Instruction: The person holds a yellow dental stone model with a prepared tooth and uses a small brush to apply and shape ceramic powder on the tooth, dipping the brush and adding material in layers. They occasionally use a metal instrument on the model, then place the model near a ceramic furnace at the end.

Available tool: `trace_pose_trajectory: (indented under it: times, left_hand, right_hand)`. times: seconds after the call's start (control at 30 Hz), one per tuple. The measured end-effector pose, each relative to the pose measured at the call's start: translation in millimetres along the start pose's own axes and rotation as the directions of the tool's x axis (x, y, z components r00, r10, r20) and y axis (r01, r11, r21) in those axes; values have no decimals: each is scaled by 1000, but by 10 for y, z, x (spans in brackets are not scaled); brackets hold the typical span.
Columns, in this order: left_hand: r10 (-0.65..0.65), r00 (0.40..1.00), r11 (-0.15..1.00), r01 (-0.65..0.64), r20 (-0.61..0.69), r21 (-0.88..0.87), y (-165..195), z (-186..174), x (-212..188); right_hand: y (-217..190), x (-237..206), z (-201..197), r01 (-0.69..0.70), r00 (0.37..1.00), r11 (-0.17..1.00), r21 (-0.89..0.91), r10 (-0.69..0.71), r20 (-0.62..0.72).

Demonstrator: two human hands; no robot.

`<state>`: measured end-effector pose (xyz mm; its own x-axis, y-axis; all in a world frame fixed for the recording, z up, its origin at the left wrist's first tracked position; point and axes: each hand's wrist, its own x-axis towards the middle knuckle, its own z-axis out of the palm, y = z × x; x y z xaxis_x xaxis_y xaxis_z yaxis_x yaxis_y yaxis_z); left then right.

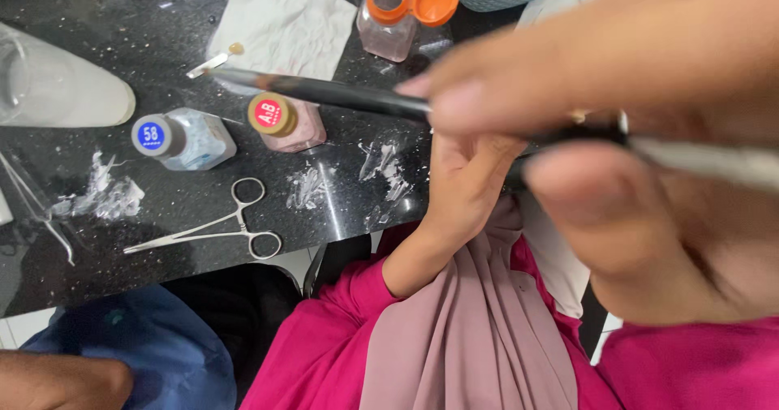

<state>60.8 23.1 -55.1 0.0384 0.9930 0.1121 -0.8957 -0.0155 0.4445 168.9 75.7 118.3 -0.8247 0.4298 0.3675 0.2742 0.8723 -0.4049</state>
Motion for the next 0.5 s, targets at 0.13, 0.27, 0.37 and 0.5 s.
trace_pose_trajectory:
  times: [0.13,0.27,0.37,0.5]
  left_hand:
    - [4,1000,1000,-4,-8,21,-107,-147,-61]
    - [-16,1000,1000,16,-10,10,-173,-208,-108]
    - [-39,999,997,40,20,-70,-206,-200,-2]
    - [-66,995,977,80,77,-196,-255,-155,199]
  right_hand:
    - [-78,874,272,132,991,986,-106,-132,4]
    - [-104,1657,811,200,977,967,-158,-209,-43]
    - [-51,2095,1162,222,969,965,-140,-235,-82]
    - [-222,2640,1479,257,954,962,-95,-268,-134]
